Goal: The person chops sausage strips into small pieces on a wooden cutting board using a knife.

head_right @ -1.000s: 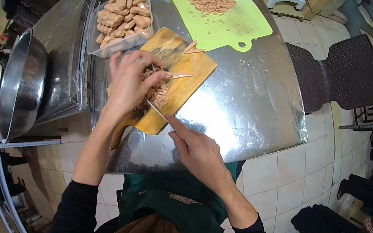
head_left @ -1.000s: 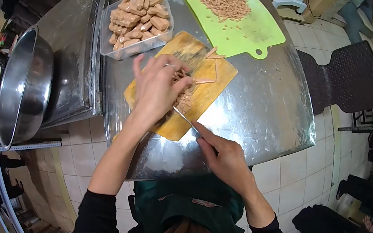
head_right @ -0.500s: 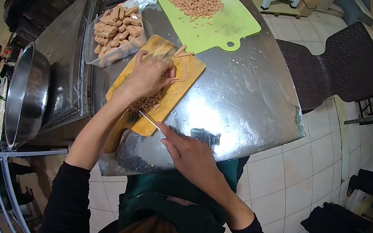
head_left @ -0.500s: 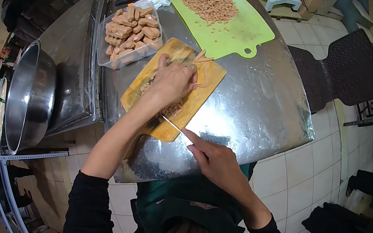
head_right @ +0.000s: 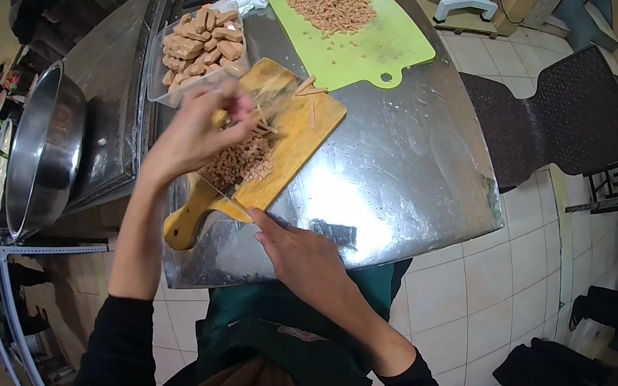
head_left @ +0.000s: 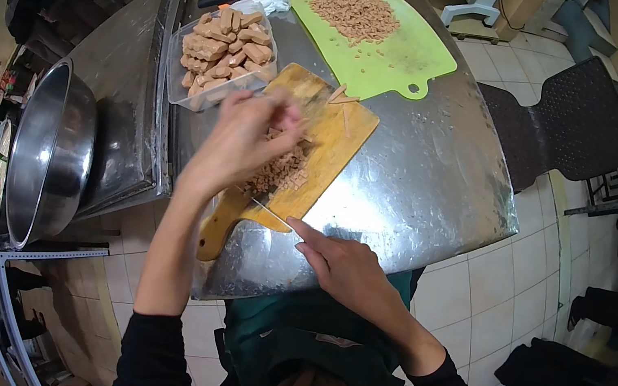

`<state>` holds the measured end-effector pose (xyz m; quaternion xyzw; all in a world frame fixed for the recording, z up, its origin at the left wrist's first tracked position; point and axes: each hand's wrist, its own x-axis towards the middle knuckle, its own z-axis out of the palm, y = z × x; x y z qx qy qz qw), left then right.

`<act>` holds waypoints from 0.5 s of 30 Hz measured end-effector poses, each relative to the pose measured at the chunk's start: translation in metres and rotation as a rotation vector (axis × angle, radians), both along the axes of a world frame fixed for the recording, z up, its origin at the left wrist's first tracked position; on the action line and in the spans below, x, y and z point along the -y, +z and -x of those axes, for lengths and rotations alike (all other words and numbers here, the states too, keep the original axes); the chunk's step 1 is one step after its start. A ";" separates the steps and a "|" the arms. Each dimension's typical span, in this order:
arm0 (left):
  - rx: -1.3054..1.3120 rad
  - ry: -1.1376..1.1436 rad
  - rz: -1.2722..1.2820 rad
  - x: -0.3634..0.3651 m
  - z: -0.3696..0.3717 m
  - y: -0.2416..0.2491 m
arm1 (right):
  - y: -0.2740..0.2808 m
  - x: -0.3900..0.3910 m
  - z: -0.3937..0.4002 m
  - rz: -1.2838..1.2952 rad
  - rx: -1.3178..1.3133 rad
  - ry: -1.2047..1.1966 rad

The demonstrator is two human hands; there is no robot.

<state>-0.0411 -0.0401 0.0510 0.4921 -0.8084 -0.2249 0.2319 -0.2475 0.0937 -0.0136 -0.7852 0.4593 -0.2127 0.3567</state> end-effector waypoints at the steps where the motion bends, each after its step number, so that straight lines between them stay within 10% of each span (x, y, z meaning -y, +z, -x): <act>1: -0.047 0.044 -0.037 -0.011 -0.013 0.008 | 0.001 0.001 -0.001 0.002 -0.029 -0.001; 15: 0.019 0.443 -0.228 -0.101 -0.063 -0.072 | 0.012 0.024 0.017 -0.288 0.230 -0.176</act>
